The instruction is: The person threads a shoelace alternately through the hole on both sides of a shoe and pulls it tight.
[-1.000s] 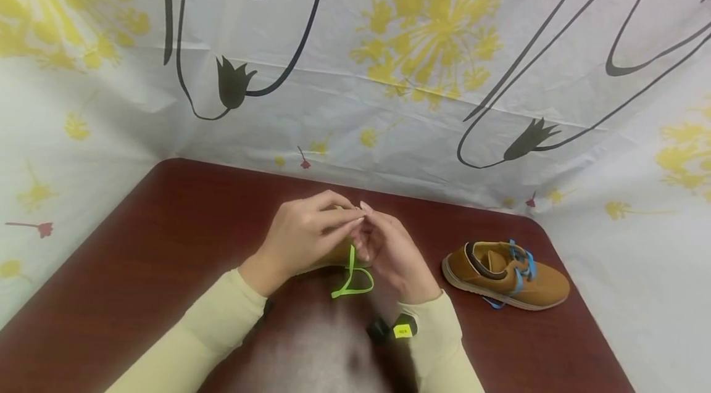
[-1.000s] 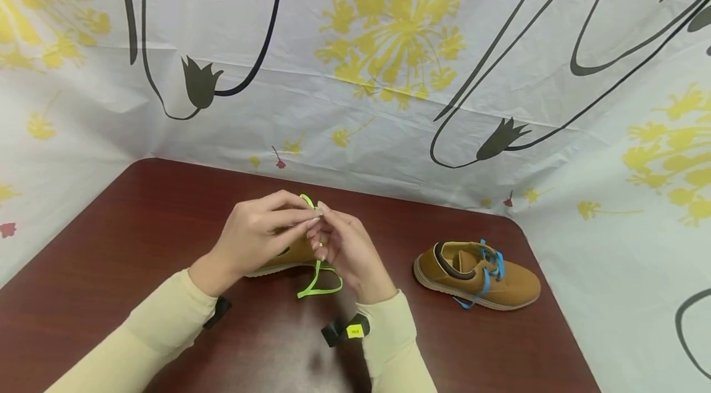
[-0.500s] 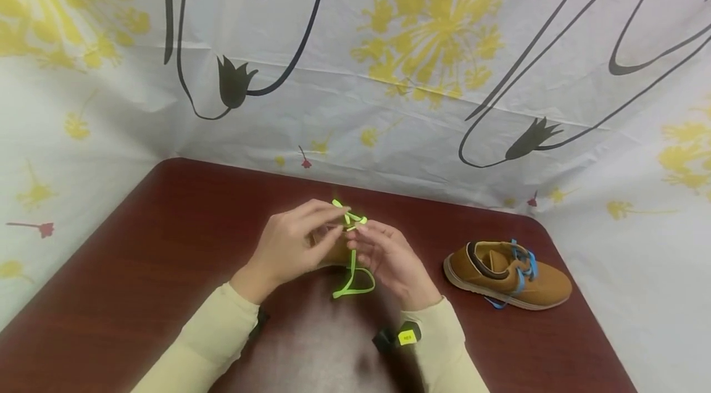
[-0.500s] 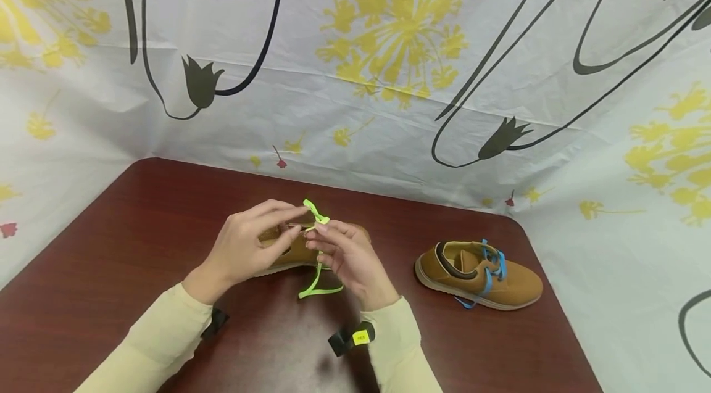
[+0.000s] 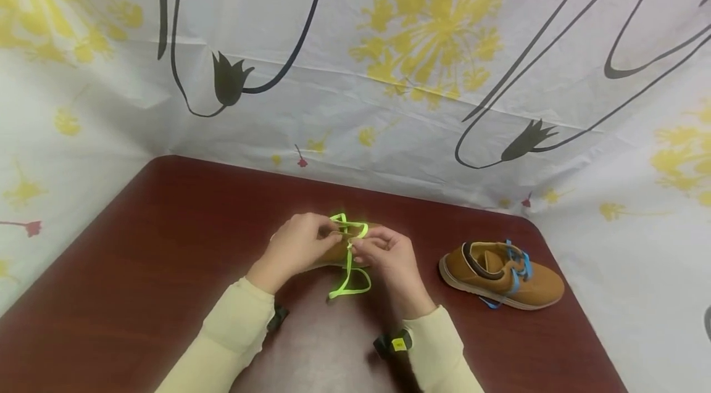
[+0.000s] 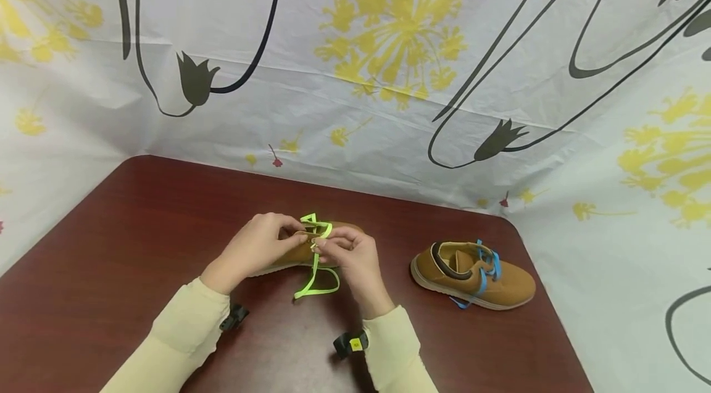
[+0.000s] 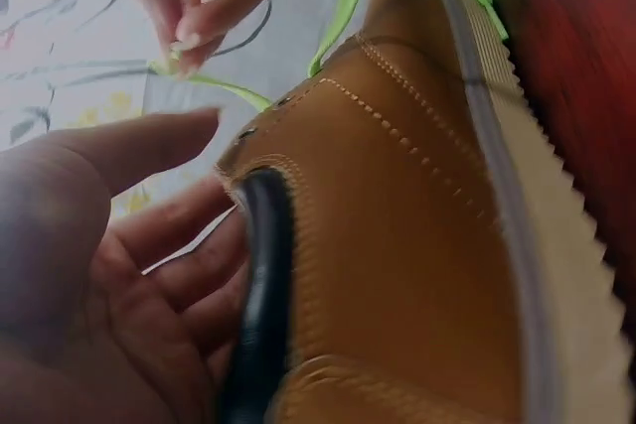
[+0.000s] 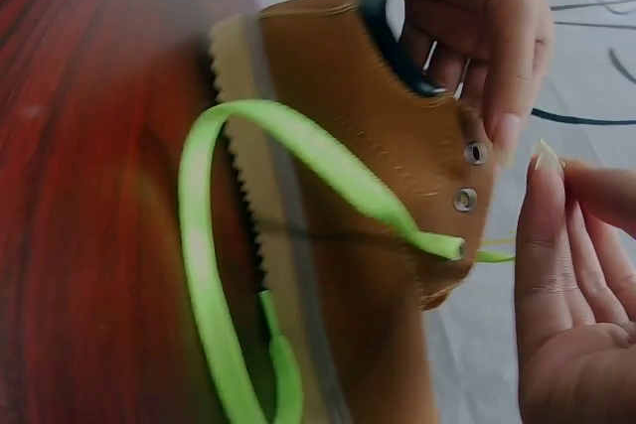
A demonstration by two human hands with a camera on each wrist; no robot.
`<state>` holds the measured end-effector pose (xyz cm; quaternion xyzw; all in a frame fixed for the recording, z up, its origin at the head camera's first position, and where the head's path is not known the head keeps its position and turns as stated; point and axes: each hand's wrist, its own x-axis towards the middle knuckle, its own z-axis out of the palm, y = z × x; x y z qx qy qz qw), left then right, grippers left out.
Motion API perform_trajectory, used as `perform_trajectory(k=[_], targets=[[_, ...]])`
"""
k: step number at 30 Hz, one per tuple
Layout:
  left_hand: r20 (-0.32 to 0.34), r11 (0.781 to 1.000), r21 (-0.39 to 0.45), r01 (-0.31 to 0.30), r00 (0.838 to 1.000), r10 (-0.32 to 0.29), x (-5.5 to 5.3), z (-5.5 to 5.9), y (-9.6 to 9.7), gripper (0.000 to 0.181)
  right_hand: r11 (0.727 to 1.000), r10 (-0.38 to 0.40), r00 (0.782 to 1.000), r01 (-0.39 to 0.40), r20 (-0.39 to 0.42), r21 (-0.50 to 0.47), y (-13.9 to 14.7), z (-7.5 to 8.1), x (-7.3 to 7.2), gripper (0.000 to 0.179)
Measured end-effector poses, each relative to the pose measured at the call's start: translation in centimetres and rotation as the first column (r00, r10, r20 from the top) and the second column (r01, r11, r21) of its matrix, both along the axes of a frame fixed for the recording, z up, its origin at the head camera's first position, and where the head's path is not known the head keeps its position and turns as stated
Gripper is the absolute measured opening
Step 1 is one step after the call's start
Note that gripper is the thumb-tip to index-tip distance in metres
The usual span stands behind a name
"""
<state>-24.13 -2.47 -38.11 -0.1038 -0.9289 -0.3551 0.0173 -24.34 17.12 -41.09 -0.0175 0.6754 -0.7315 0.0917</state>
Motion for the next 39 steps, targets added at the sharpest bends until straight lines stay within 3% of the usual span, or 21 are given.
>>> perform_trajectory(k=[4,8,16,25,33,39], targets=[[0.052,0.999,-0.003,0.032,0.998,-0.032,-0.2,-0.6,0.0,0.009,0.995,-0.072,0.994,0.077,-0.080,0.062,-0.6,-0.7,-0.3,0.015],[0.077,0.998,-0.007,0.065,0.995,-0.065,-0.5,-0.9,0.1,0.011,0.974,-0.137,0.971,0.168,-0.196,0.150,-0.9,-1.3,-0.5,0.013],[0.082,0.996,-0.009,0.089,0.993,-0.088,-0.8,-1.0,0.0,0.014,0.930,-0.141,0.916,0.252,-0.374,0.266,-1.4,-2.0,-0.4,0.007],[0.117,0.991,0.052,0.122,0.985,-0.127,-0.8,-0.9,-0.3,0.016,0.901,-0.163,0.891,0.309,-0.423,0.304,-1.7,-2.3,-0.1,0.007],[0.188,0.991,0.107,0.081,0.977,-0.101,-1.0,-0.8,-0.6,0.050,0.889,-0.116,0.868,0.307,-0.483,0.339,-2.0,-2.5,-0.1,0.005],[0.205,0.984,0.135,0.117,0.968,-0.143,-1.5,-1.0,-1.0,0.036,0.871,-0.082,0.877,0.295,-0.474,0.394,-1.9,-2.5,-0.1,0.005]])
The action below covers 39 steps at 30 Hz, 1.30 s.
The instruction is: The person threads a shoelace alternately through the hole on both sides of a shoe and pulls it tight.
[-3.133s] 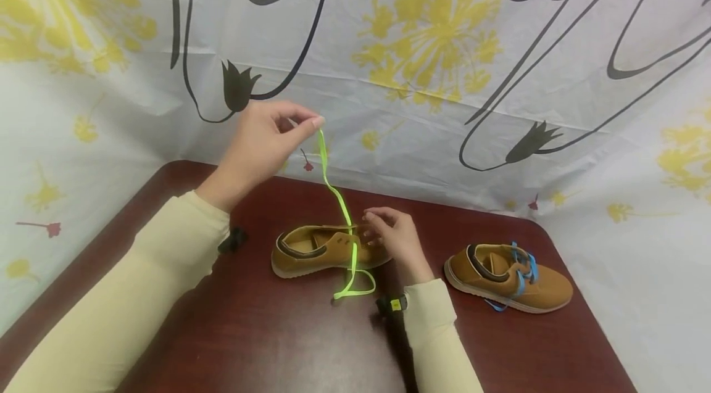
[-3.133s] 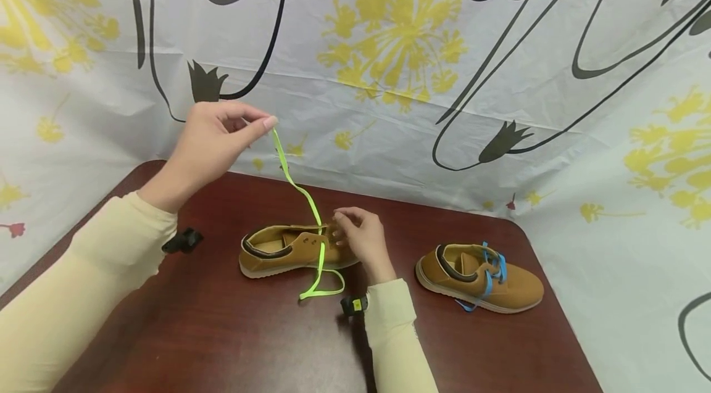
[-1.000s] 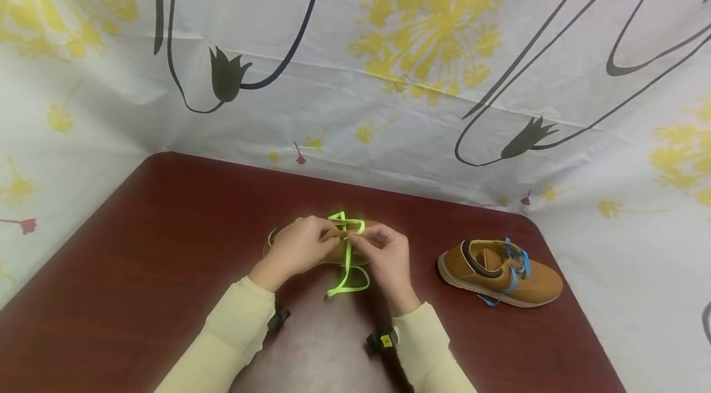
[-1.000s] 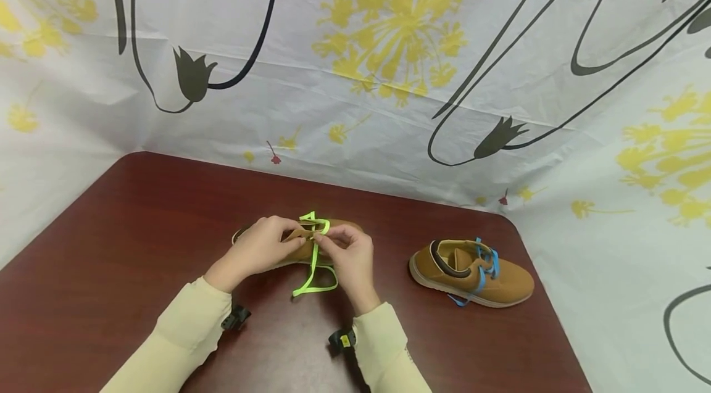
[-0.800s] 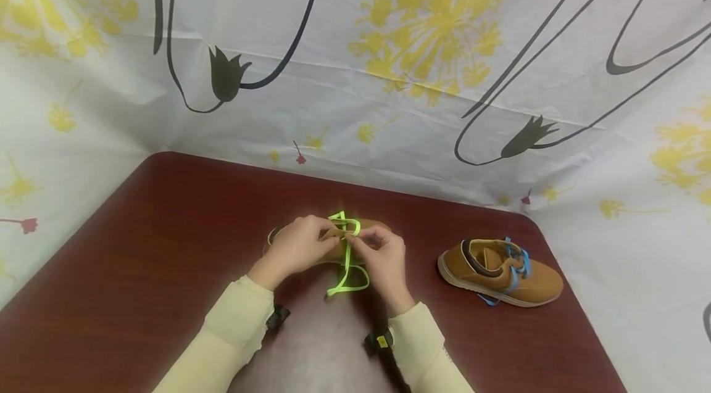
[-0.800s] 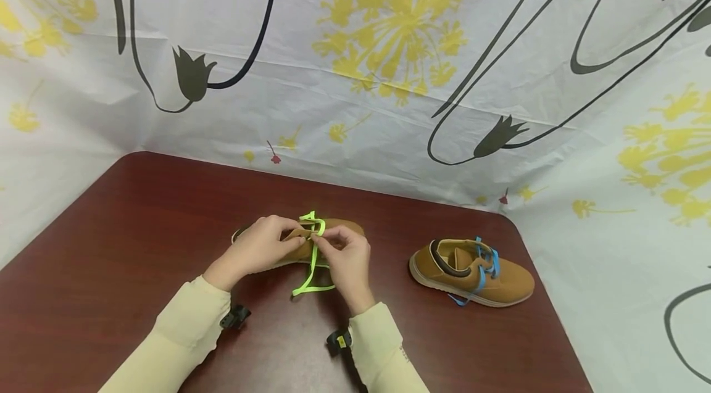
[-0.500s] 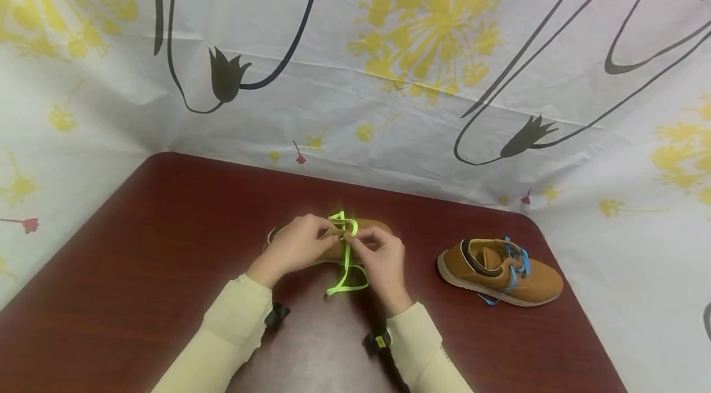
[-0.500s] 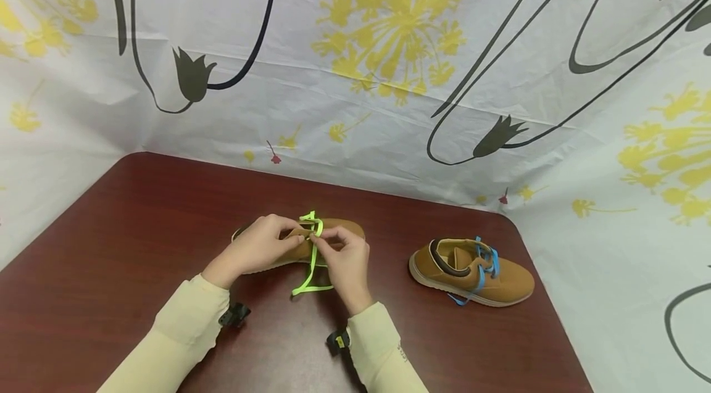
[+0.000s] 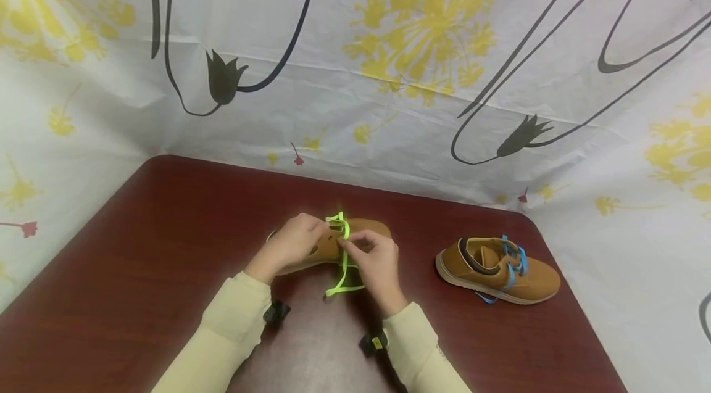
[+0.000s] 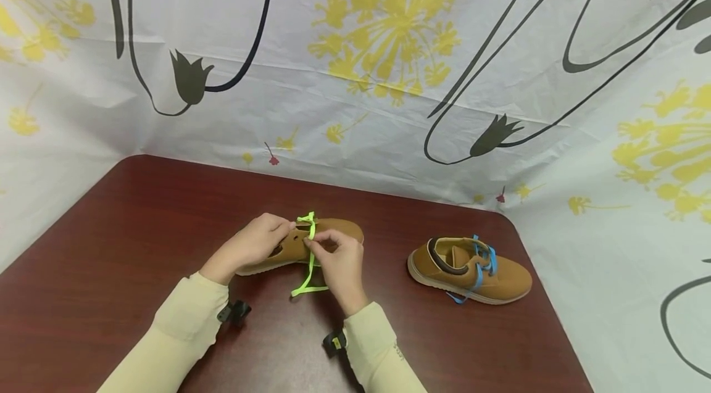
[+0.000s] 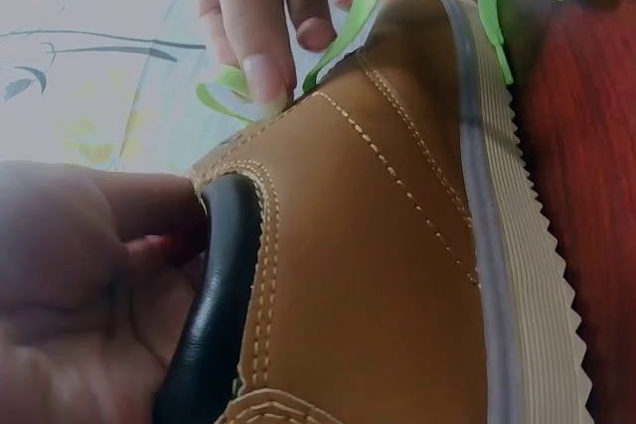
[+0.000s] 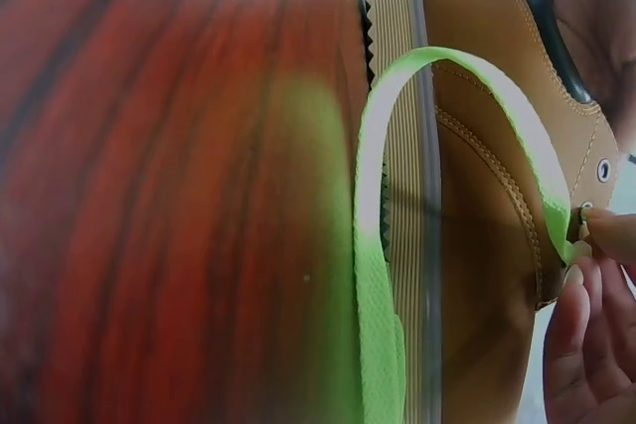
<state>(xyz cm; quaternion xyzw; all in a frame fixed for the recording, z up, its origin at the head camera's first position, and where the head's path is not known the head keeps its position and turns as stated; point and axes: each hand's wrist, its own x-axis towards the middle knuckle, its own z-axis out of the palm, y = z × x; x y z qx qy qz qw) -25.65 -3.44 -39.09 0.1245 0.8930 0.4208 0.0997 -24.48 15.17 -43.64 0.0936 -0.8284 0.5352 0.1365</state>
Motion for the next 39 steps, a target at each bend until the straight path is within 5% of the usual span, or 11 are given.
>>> perform_trajectory(k=[8,13,17,22,31,39], targets=[[0.022,0.993,0.037,0.111,0.994,-0.111,-0.3,-0.1,-0.4,0.024,0.999,0.035,0.999,-0.035,-0.015,-0.008,0.1,-0.1,-0.1,0.005],[0.008,0.990,-0.024,0.142,0.990,-0.142,-0.4,-0.3,-0.3,0.023,0.997,0.074,0.997,-0.073,0.025,-0.031,0.3,-0.4,-0.3,0.005],[-0.039,0.993,-0.061,0.097,0.994,-0.100,-0.4,-0.2,-0.2,0.019,0.994,0.104,0.993,-0.101,0.061,-0.044,0.6,-0.4,-0.4,0.005],[-0.051,0.999,-0.032,0.007,0.999,-0.009,-0.3,-0.1,-0.2,0.016,0.990,0.138,0.987,-0.134,0.080,-0.052,1.0,-0.3,-0.7,0.008],[-0.086,0.997,0.035,-0.063,0.994,0.066,0.0,0.5,-0.7,0.015,0.991,0.124,0.984,-0.116,0.125,-0.069,1.1,0.0,-0.8,0.024],[0.009,0.973,0.198,-0.120,0.993,0.120,-0.1,1.2,-2.0,0.016,0.992,0.124,0.974,-0.115,0.190,-0.059,0.9,0.1,-1.0,0.022]])
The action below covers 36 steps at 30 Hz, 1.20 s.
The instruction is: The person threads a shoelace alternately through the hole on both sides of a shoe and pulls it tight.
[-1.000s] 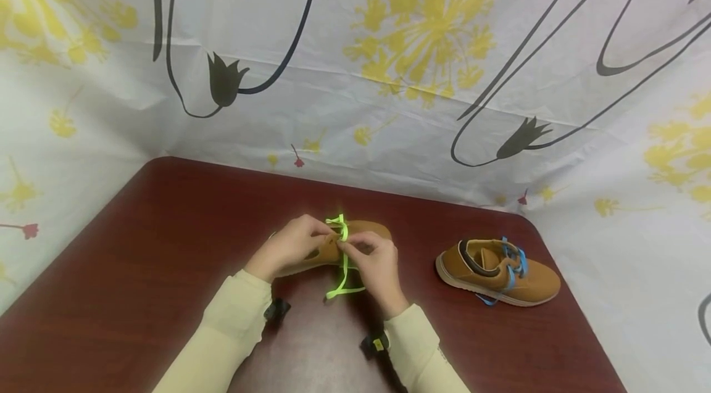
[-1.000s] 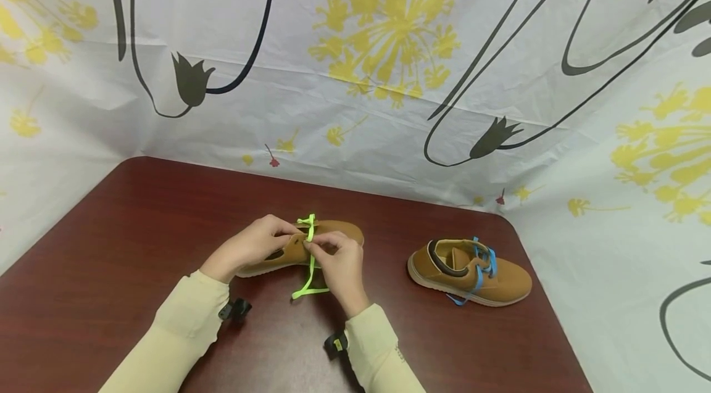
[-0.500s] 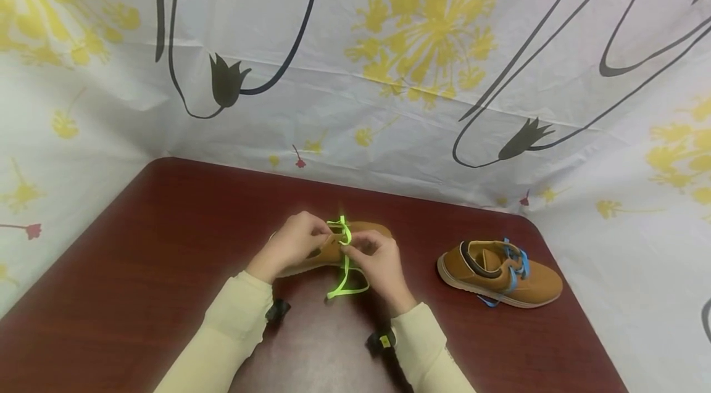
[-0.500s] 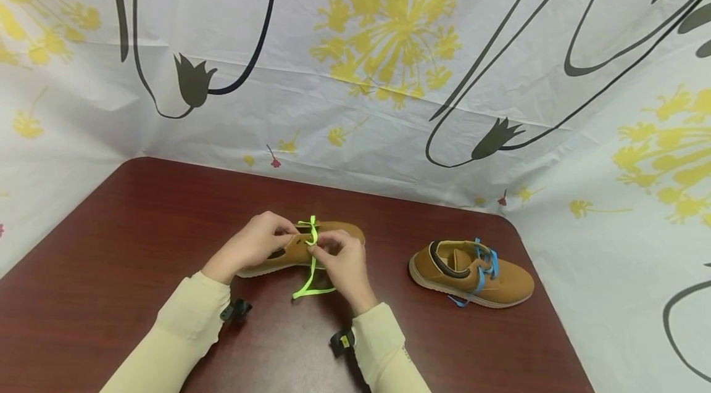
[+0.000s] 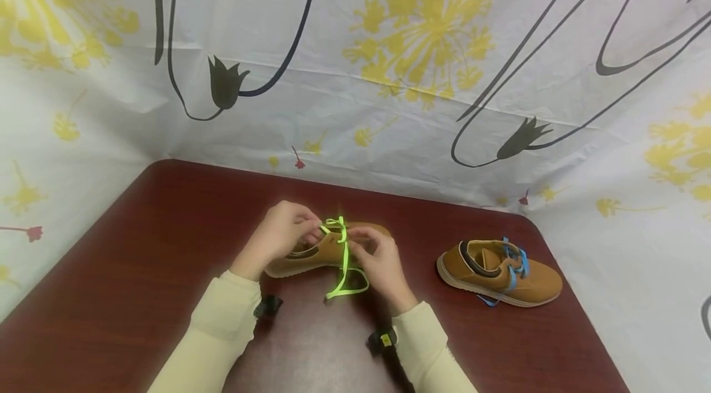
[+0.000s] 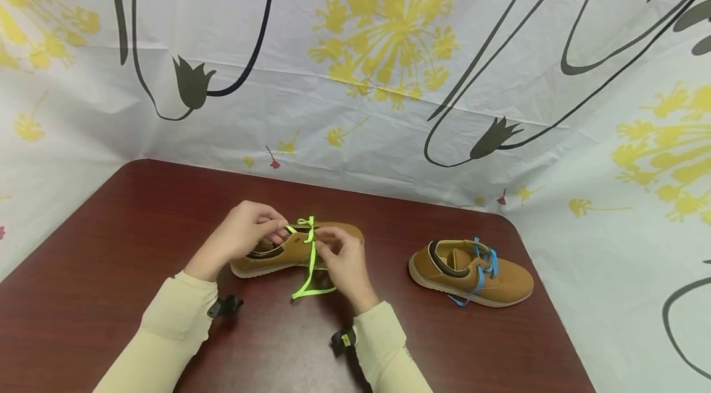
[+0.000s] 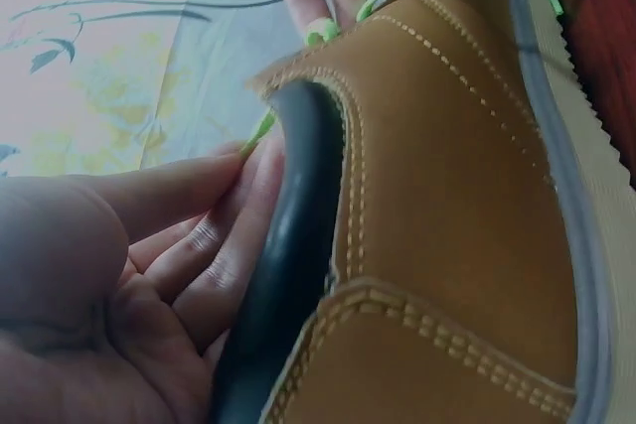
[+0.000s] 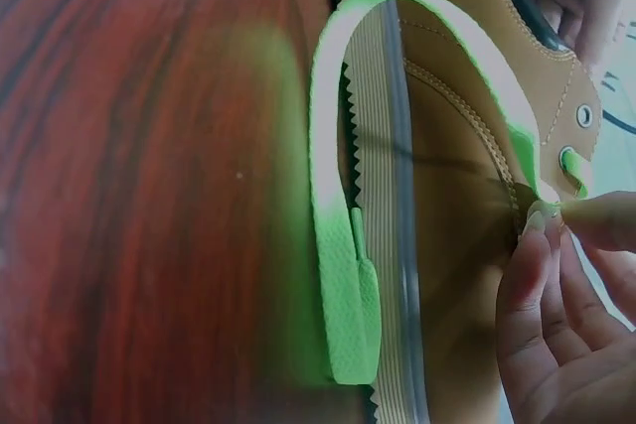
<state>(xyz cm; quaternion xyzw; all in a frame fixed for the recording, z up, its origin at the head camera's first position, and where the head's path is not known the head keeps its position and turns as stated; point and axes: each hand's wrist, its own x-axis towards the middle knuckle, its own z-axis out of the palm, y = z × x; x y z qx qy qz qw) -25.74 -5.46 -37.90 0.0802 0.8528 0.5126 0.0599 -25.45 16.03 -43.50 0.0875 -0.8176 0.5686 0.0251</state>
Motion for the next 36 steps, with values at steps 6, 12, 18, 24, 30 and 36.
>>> perform_trajectory(k=[6,12,18,24,30,36], targets=[[-0.018,0.992,0.108,-0.071,0.997,0.074,-0.4,0.1,-1.6,0.021,1.000,0.001,1.000,-0.002,-0.025,-0.019,0.3,0.0,-0.1,0.015],[-0.024,0.962,0.225,-0.154,0.986,0.163,-0.5,0.3,-3.0,0.029,0.999,0.025,0.999,-0.026,-0.041,-0.020,0.6,-0.1,-0.1,0.014],[0.021,0.894,0.393,-0.215,0.974,0.225,-0.5,0.9,-4.2,0.035,1.000,0.024,0.998,-0.023,-0.059,0.001,0.7,-0.1,-0.2,0.017],[0.051,0.862,0.431,-0.266,0.961,0.271,0.1,1.7,-5.6,0.040,1.000,0.014,0.997,-0.012,-0.077,0.025,0.8,-0.2,-0.2,0.016],[0.092,0.793,0.509,-0.334,0.937,0.336,0.2,2.0,-6.6,0.045,1.000,0.011,0.998,-0.009,-0.066,0.026,0.8,-0.1,-0.2,0.015],[0.144,0.677,0.627,-0.385,0.912,0.385,0.3,2.2,-7.3,0.044,1.000,0.004,0.998,-0.002,-0.058,0.031,0.7,0.0,-0.1,0.013]])
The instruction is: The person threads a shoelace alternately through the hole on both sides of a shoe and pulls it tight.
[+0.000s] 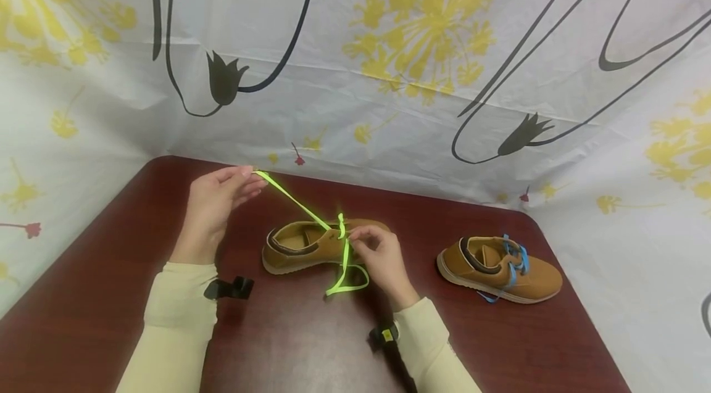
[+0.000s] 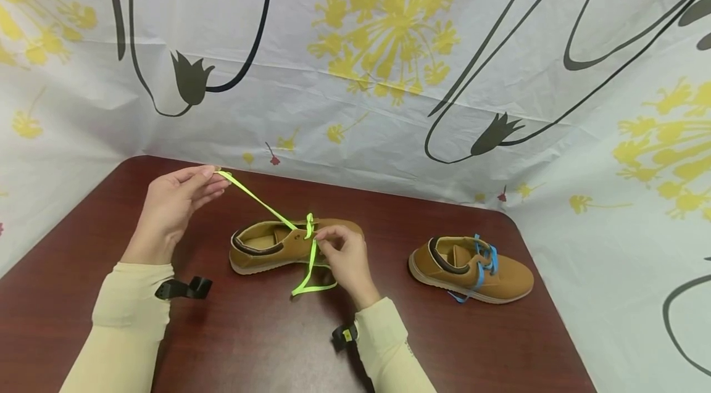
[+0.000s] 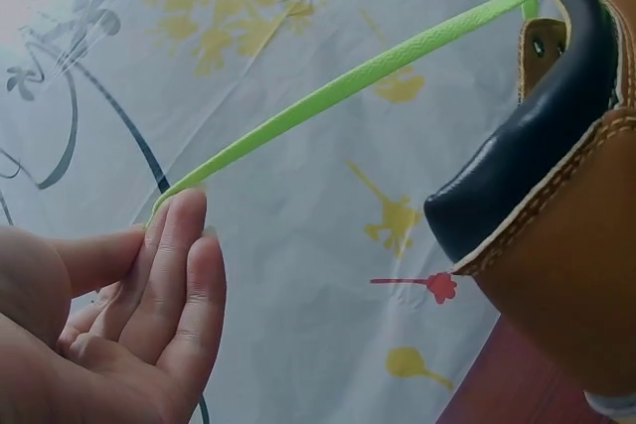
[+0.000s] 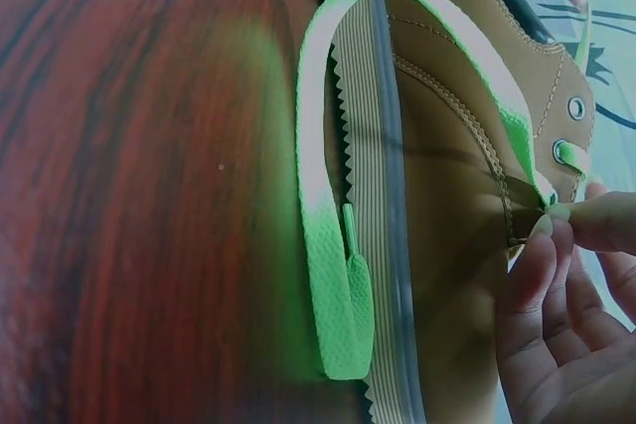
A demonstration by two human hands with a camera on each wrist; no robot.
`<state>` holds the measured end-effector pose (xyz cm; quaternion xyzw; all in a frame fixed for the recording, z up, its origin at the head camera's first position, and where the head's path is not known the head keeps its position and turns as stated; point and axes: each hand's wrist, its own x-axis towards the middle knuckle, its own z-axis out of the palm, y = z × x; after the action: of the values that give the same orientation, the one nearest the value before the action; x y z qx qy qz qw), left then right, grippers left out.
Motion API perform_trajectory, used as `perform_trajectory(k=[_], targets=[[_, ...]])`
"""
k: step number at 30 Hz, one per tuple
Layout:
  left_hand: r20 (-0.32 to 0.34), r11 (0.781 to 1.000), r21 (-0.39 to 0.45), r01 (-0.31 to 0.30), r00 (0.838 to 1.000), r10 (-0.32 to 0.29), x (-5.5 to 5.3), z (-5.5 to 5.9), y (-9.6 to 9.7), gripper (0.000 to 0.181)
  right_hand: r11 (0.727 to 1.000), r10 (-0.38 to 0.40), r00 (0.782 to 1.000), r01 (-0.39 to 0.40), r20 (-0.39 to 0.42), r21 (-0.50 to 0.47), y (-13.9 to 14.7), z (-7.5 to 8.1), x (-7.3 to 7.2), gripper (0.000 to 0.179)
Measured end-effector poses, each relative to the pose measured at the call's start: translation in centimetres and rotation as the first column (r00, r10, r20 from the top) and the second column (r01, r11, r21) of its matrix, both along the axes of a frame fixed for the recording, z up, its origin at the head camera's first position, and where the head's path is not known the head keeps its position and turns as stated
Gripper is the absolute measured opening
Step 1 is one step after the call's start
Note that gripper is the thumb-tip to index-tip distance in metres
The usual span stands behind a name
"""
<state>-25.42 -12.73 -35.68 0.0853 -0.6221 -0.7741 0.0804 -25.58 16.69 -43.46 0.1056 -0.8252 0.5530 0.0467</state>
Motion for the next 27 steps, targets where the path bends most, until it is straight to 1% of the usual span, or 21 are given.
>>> perform_trajectory(k=[4,6,7,9,10,12,14,16,17,19,21,24,26,27], targets=[[-0.028,0.996,0.077,-0.040,0.999,0.042,0.1,0.1,0.0,0.044,1.000,0.006,1.000,-0.005,0.020,-0.022,0.0,-0.1,-0.1,0.012],[-0.046,0.994,0.101,-0.048,0.998,0.053,0.0,0.0,-0.1,0.043,0.999,0.011,1.000,-0.010,0.029,-0.041,0.0,-0.1,-0.1,0.012],[-0.050,0.994,0.100,-0.049,0.997,0.054,0.0,0.0,-0.2,0.043,0.999,0.013,0.999,-0.012,0.033,-0.049,0.0,-0.1,-0.1,0.012],[-0.051,0.998,0.051,-0.026,0.998,0.028,0.0,-0.1,-0.3,0.043,0.997,0.020,0.999,-0.017,0.049,-0.069,0.0,-0.1,-0.1,0.013],[-0.051,1.000,0.024,-0.001,0.999,0.002,0.0,-0.1,-0.4,0.043,0.997,0.023,0.998,-0.019,0.055,-0.077,0.0,0.0,-0.1,0.012],[-0.034,0.995,-0.084,0.058,0.998,-0.061,0.0,-0.2,-0.4,0.043,0.996,0.026,0.997,-0.019,0.074,-0.091,-0.1,0.0,-0.1,0.012],[-0.021,0.974,-0.196,0.117,0.992,-0.124,0.0,-0.2,-0.4,0.043,0.995,0.033,0.996,-0.024,0.083,-0.098,-0.3,0.2,-0.2,0.014],[-0.014,0.951,-0.265,0.159,0.986,-0.169,0.0,-0.1,-0.3,0.043,0.995,0.040,0.996,-0.032,0.084,-0.095,-0.5,0.3,-0.3,0.020],[-0.010,0.941,-0.295,0.168,0.984,-0.179,0.0,-0.1,-0.2,0.042,0.995,0.043,0.996,-0.036,0.081,-0.088,-0.6,0.4,-0.4,0.024],[-0.011,0.934,-0.311,0.176,0.982,-0.189,0.0,0.0,0.1,0.041,0.997,0.052,0.997,-0.049,0.056,-0.052,-1.0,0.8,-0.5,0.028],[-0.004,0.930,-0.321,0.180,0.982,-0.191,0.0,0.1,0.2,0.039,0.999,0.043,0.999,-0.044,0.020,0.019,-1.4,1.1,-0.7,0.028],[0.007,0.925,-0.330,0.189,0.980,-0.198,0.0,0.1,0.5,0.038,0.991,-0.013,0.999,0.019,-0.045,0.136,-2.0,1.5,-0.9,0.022],[0.014,0.922,-0.338,0.190,0.980,-0.197,0.1,0.2,0.6,0.037,0.981,-0.061,0.996,0.072,-0.067,0.180,-2.3,1.7,-1.0,0.021],[0.014,0.921,-0.341,0.187,0.981,-0.194,0.1,0.2,0.7,0.037,0.978,-0.082,0.994,0.094,-0.072,0.186,-2.5,1.7,-1.1,0.020]])
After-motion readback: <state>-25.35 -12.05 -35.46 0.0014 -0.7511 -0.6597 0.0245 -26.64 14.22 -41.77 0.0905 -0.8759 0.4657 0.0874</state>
